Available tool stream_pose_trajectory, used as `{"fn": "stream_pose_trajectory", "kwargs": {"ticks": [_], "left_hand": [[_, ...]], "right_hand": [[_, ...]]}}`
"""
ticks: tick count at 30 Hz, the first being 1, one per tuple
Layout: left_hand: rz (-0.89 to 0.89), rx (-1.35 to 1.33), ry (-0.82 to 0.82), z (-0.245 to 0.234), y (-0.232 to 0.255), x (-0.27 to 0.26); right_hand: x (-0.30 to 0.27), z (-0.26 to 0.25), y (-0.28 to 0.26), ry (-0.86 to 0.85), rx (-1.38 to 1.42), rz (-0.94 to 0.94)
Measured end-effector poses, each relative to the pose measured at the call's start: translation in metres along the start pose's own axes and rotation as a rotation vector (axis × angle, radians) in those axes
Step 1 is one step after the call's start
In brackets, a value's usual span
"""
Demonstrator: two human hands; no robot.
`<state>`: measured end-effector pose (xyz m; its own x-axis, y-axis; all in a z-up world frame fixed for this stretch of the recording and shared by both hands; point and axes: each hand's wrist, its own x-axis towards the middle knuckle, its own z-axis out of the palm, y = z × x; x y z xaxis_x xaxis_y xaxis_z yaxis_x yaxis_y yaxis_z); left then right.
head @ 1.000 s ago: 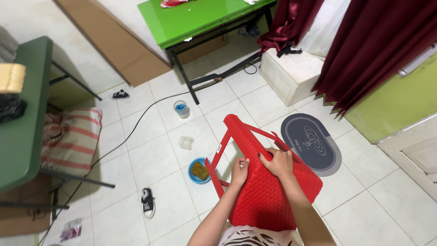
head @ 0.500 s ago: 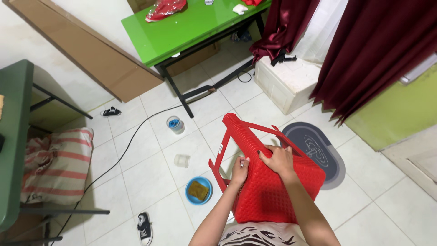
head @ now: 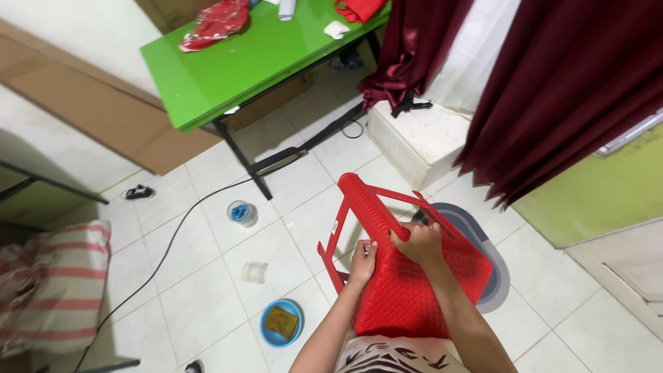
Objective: The person moves a red plastic stool, picks up a blue strap from the floor, and threads it through the holes of a pink sandal before adjusting a small floor mat.
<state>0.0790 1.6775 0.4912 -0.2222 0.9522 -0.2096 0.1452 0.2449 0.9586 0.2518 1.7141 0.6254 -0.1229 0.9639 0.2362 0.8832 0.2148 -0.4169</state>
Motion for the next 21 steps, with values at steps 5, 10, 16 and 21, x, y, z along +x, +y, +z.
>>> {"fn": "stream_pose_trajectory", "kwargs": {"ticks": [5,10,16,21], "left_hand": [[-0.033,0.002,-0.131,0.035,0.006,0.038],[-0.078,-0.014,-0.298,0.073,0.015,0.097],[0.004,0.047,-0.457,0.112,0.053,0.161],[-0.076,-0.081,-0.706,0.129,0.108,0.185]], "right_hand": [[0.032,-0.003,0.038,-0.128,-0.013,0.116],[0.070,-0.006,0.070,-0.099,-0.035,0.273],[0.120,-0.009,0.110,-0.108,-0.078,0.472],[0.133,-0.010,0.136,0.231,-0.078,0.426]]}}
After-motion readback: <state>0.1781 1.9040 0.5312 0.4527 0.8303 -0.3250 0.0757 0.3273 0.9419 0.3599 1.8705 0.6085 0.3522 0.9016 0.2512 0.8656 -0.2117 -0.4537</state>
